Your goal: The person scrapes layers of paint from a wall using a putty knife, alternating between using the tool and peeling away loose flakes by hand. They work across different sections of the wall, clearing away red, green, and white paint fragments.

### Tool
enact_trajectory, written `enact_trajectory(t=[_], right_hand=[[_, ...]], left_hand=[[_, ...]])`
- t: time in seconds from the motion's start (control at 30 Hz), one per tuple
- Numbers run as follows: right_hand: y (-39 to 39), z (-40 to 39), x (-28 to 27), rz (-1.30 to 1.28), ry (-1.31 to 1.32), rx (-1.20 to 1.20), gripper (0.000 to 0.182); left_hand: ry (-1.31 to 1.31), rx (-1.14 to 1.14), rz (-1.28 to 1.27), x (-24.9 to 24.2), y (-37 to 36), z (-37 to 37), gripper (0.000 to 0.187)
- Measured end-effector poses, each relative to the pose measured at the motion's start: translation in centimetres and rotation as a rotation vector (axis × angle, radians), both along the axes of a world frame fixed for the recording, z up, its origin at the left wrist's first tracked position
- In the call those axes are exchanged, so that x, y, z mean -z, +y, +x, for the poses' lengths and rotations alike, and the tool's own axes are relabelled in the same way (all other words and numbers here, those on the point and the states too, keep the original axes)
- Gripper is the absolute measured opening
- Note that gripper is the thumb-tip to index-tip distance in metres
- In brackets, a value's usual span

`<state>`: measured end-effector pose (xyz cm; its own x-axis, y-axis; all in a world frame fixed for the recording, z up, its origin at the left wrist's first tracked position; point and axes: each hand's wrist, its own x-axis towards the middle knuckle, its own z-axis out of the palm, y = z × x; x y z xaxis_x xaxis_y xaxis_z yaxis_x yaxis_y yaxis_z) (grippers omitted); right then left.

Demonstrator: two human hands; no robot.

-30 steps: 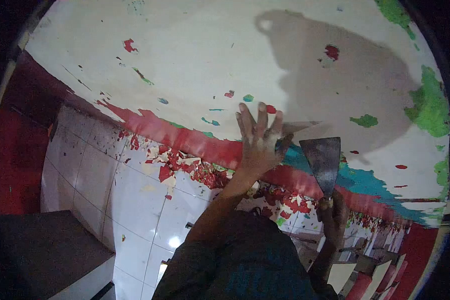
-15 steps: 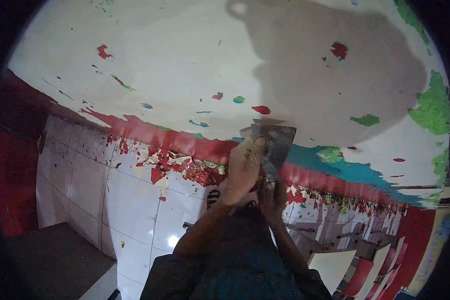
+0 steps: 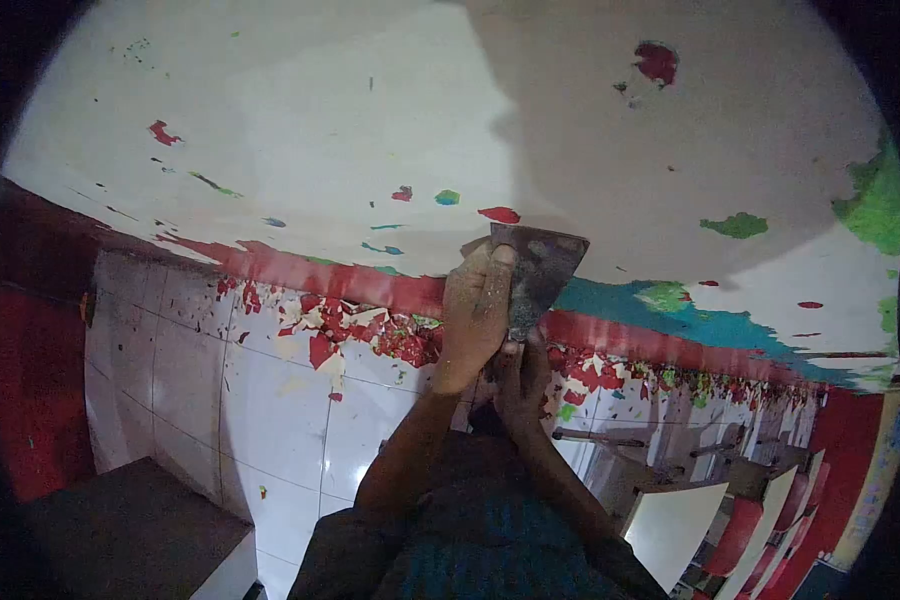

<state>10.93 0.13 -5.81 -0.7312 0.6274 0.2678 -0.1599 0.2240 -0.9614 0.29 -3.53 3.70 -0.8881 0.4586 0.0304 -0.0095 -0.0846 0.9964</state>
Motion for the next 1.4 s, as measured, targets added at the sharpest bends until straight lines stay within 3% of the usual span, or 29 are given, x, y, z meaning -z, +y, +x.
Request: enact_trajectory(t=[0.1,0.2,0.3,0.4,0.6,0.7,0.77,0.83,0.97,1.0,1.1,1.17,1.23,1.3,1.4], right_hand=[[0.2,0.6,-0.4,-0.096,-0.113,-0.002,0.025],[0.4,0.1,-0.5,-0.085,-0.072,0.029,0.02],[0.3,0.5,0.5,-0.13,-0.056,0.013,0.018],[0.3,0.2,-0.5,-0.158,-0.055,0.047,0.02],[0.8,0.1,0.6,-0.073,-0.041,0.006,0.024],[0.7,-0.4,0.1,0.044,-0.021,0.09,0.025],[0.7,-0.8,-0.9,0.164,-0.018,0.071,0.025],[0.2,0.4,-0.7,0.0,-0.094,0.051,0.024],[0.2,0.8,-0.9,-0.19,-0.148,0.069,0.025],[0.3,0.7,-0.3,-0.156,-0.124,0.055,0.024],[0.5,0.8,0.5,-0.117,-0.107,0.019,0.025],[0.4,0.7,-1.9,-0.159,-0.127,0.014,0.026],[1.7,1.5,-3.0,-0.106,-0.142,-0.08,0.028],[2.1,2.0,-4.5,-0.108,-0.217,-0.102,0.029],[2.1,2.4,-7.1,-0.156,-0.355,-0.078,0.03]], left_hand=[[0.008,-0.081,0.039,1.3,0.6,0.5,0.03],[0.246,-0.148,-0.056,2.9,1.2,0.2,0.033],[0.09,-0.089,0.058,2.2,1.1,0.4,0.03],[0.163,-0.076,-0.047,2.7,1.2,0.4,0.03],[-0.114,0.005,0.205,0.6,0.5,0.7,0.029],[0.17,-0.112,0.058,4.8,1.7,0.4,0.029],[0.013,-0.056,0.143,1.2,1.0,0.2,0.031],[-0.121,-0.044,0.216,-0.4,0.7,0.2,0.031],[0.033,-0.029,0.149,4.1,1.5,0.5,0.031],[0.085,-0.058,-0.025,2.6,1.0,0.4,0.029],[0.003,-0.07,0.155,1.4,1.2,0.7,0.031],[0.205,-0.046,0.015,2.4,0.5,0.6,0.031],[0.216,0.012,0.058,3.6,0.4,0.8,0.031],[0.02,0.108,0.267,4.5,0.5,1.5,0.032],[-0.249,0.188,0.251,2.2,1.1,2.2,0.035]])
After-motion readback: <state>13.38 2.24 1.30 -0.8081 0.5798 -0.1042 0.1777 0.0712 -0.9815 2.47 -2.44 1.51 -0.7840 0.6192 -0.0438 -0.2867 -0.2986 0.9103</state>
